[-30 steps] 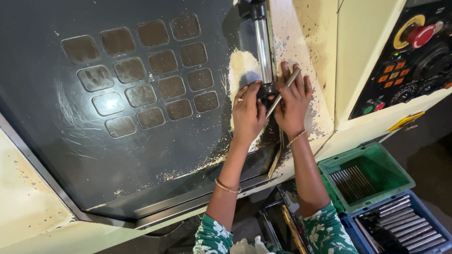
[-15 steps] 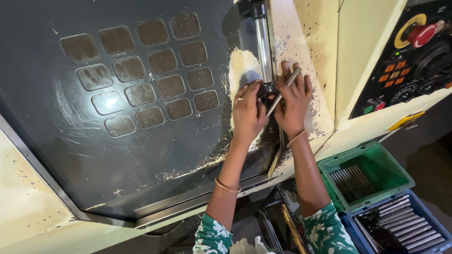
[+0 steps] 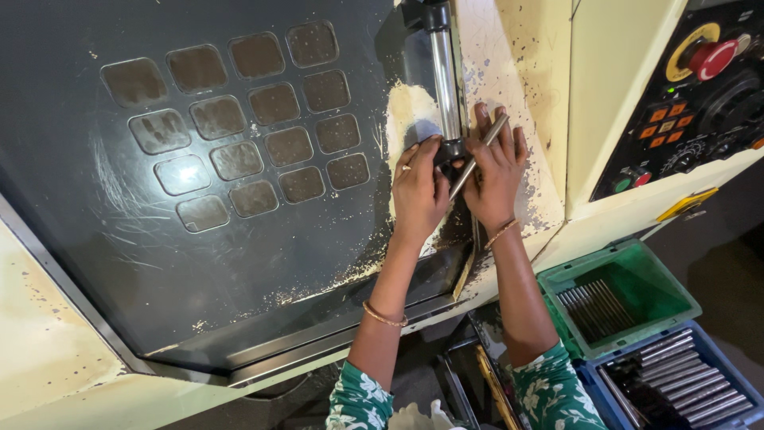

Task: The person uses a metal rod to turn a handle on a large industrial machine, opens the door to access internal components, and then closes the door. The person repeats this process multiple times.

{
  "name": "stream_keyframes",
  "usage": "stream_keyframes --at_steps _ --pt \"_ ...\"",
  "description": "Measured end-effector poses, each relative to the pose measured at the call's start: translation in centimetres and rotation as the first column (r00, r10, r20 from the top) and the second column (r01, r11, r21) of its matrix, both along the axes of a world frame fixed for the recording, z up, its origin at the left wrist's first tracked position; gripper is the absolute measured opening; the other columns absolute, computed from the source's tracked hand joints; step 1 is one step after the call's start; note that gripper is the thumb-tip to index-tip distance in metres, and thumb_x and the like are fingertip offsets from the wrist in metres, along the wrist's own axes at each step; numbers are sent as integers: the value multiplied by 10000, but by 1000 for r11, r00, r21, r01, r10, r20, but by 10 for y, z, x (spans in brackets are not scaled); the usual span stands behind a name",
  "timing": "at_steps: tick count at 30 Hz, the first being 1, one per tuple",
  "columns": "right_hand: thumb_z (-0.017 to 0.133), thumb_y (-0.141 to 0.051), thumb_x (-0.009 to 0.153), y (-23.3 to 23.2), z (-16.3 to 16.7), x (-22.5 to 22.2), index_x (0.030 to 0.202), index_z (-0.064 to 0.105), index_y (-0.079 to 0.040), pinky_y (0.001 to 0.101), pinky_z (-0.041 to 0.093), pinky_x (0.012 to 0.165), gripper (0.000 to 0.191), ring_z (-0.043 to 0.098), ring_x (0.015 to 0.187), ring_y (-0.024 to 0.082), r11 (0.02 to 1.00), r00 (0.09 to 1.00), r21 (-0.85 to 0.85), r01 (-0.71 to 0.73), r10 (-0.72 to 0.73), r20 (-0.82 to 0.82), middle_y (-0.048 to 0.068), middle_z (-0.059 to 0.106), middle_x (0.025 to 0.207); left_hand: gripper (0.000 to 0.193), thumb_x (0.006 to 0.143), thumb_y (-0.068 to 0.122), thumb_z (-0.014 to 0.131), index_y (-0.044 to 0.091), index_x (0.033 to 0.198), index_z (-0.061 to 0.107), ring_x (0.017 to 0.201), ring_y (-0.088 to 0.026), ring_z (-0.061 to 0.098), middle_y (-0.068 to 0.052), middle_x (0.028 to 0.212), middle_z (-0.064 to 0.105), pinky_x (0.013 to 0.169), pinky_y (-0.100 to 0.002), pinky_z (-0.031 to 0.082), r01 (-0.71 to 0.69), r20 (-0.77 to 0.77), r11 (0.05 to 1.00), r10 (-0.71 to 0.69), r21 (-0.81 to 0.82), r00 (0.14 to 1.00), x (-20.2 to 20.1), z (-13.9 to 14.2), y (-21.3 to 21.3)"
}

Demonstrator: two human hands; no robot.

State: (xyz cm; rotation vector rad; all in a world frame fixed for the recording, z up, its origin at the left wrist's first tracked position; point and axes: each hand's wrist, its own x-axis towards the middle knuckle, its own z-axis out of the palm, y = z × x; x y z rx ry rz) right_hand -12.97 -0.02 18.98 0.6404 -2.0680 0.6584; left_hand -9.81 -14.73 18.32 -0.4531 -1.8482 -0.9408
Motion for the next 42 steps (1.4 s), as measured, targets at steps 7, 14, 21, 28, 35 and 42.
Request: stream_keyframes --at_steps 7,14,21,28,35,42 --pt "630 -62 898 0 -2 -2 1249 656 -96 527 135 1291 354 300 1585 356 1000 1000 7 9 -9 -4 124 455 1644 459 913 -21 622 29 1361 533 1173 -410 658 -190 1255 681 1124 -475 460 -3 9 1000 3 7 1000 0 1 0" --pt "651 -91 923 -1 -2 -3 1242 661 -100 530 136 1283 320 307 1577 360 1000 1000 14 11 -11 -16 126 461 1636 440 923 -10 632 27 1352 541 1176 -413 657 -185 1261 682 1125 -477 463 -2 8 1000 2 12 1000 -2 -1 -1" --pt "658 -96 917 0 2 -2 1232 659 -106 539 135 1282 315 311 1576 365 1000 1000 11 8 -7 -11 125 463 1635 441 931 -11 631 23 1358 526 1180 -413 651 -182 1277 672 1112 -479 469 -14 -17 1000 14 0 1000 -5 -1 0" --pt "630 -52 882 3 3 -1 1271 648 -105 542 136 1289 394 303 1584 364 1000 1000 22 3 -3 -7 127 448 1649 438 930 -12 628 28 1356 532 1190 -410 644 -175 1279 673 1107 -473 473 -13 7 1000 13 1 1000 -2 1 2" --pt "630 -51 877 1 3 -1 1269 650 -102 539 133 1283 396 298 1585 365 1000 1000 20 6 -6 0 126 451 1649 447 924 -9 631 30 1361 544 1191 -409 646 -182 1268 674 1126 -475 465 -9 15 1000 8 22 1000 1 3 1" --pt "668 -97 940 1 -2 -5 1244 645 -107 554 128 1275 305 298 1580 368 1000 1000 20 5 -4 -27 136 455 1640 418 934 -2 632 23 1342 546 1191 -389 659 -176 1285 676 1136 -469 465 7 -18 999 -6 33 1000 -4 0 2"
